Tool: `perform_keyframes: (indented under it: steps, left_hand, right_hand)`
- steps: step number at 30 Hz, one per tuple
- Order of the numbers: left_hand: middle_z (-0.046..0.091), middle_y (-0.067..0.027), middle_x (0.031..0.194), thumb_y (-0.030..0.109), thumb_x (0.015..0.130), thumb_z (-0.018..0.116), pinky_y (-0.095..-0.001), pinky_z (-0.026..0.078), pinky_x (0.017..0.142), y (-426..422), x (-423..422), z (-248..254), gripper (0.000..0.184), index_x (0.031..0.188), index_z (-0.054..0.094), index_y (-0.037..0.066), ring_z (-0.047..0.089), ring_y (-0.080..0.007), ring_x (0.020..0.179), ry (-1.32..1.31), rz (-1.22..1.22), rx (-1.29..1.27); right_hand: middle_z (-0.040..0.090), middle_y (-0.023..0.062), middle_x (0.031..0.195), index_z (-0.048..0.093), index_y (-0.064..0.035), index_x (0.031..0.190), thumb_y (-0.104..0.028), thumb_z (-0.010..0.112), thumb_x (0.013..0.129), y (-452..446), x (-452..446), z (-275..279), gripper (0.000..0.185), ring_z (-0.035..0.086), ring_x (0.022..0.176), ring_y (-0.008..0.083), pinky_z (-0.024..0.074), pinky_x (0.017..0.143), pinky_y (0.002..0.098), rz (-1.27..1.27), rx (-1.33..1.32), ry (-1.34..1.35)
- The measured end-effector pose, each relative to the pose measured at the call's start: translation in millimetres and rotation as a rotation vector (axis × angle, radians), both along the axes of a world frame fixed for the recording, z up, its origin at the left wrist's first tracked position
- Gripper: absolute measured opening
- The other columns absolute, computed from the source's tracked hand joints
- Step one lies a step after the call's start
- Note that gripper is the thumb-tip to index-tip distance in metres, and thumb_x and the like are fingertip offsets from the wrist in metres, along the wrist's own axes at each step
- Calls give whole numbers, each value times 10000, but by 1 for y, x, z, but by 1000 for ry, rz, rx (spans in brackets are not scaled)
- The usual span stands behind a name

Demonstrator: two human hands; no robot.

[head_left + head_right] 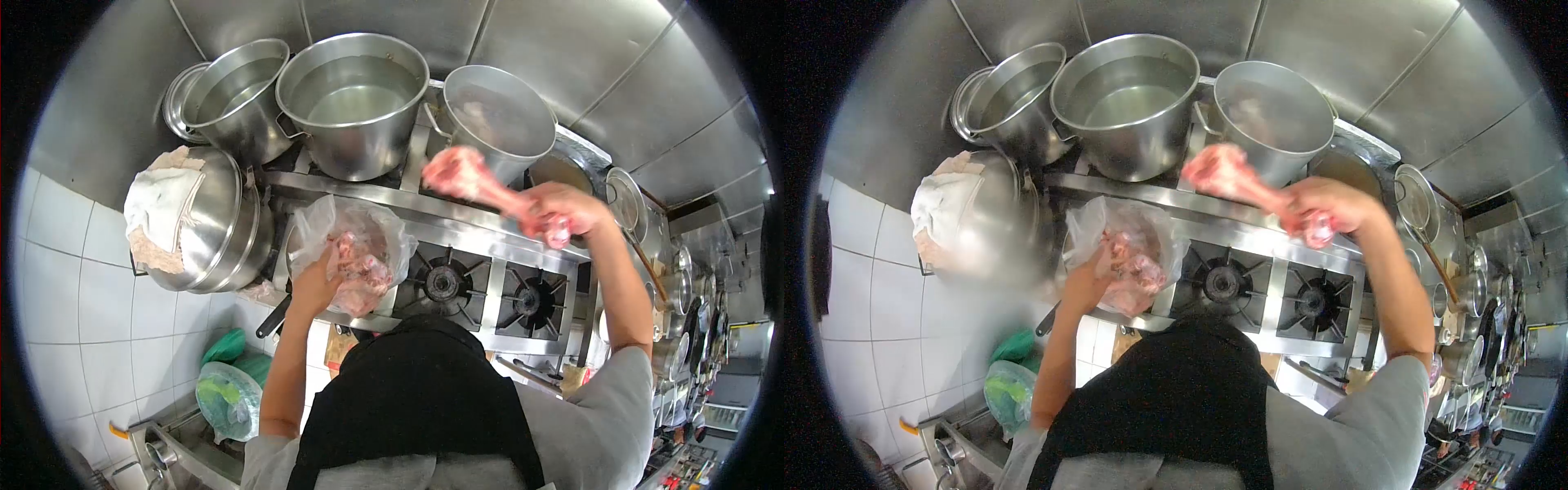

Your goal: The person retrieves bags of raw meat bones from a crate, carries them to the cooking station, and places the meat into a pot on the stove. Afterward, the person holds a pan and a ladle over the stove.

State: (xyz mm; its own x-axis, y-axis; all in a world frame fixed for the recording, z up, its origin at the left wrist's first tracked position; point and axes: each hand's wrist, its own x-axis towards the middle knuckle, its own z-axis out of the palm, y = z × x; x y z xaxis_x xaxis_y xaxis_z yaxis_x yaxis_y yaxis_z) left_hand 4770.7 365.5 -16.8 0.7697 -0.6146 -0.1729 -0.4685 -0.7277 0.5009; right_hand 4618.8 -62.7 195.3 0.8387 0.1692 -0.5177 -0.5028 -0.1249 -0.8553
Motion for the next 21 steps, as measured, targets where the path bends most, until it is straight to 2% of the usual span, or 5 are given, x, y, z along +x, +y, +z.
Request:
perform_keyframes:
  steps: [3,9,12,15,21]
  left_hand:
    - [614,-305,1036,359,790,647,-485,480,816,-15,13,-15,835,1433,266,-13,615,-430,928,51,66,128]
    - [453,-341,1315,399,804,664,-439,403,995,-5,58,-40,923,1431,195,-90,498,-427,1199,132,367,28]
    - [486,-369,1261,401,763,690,-389,428,984,12,78,-83,982,1421,173,-112,528,-440,1161,-6,379,-85]
    - [467,-339,1308,363,743,724,-368,405,1013,24,76,-94,962,1411,221,-113,511,-410,1201,111,383,-272]
    - [564,-280,1213,284,719,753,-379,434,965,40,68,-86,752,1309,440,-62,553,-369,1152,206,317,-316]
  right_hand:
    - [652,95,814,605,31,1014,-313,571,787,-47,2,30,413,614,709,142,501,653,275,-55,-321,-142]
    - [646,92,710,623,9,707,-332,584,814,-123,89,25,360,579,628,146,478,595,323,-12,-971,-33]
    - [624,77,678,642,-28,737,-313,572,831,-174,140,-28,308,587,554,193,493,503,363,-62,-978,116]
    - [595,81,654,609,-41,703,-260,555,828,-184,173,-55,258,580,518,216,483,435,351,68,-1169,146]
    - [587,93,634,608,-48,697,-265,554,834,-229,198,-145,262,581,509,224,488,452,358,-204,-1034,139]
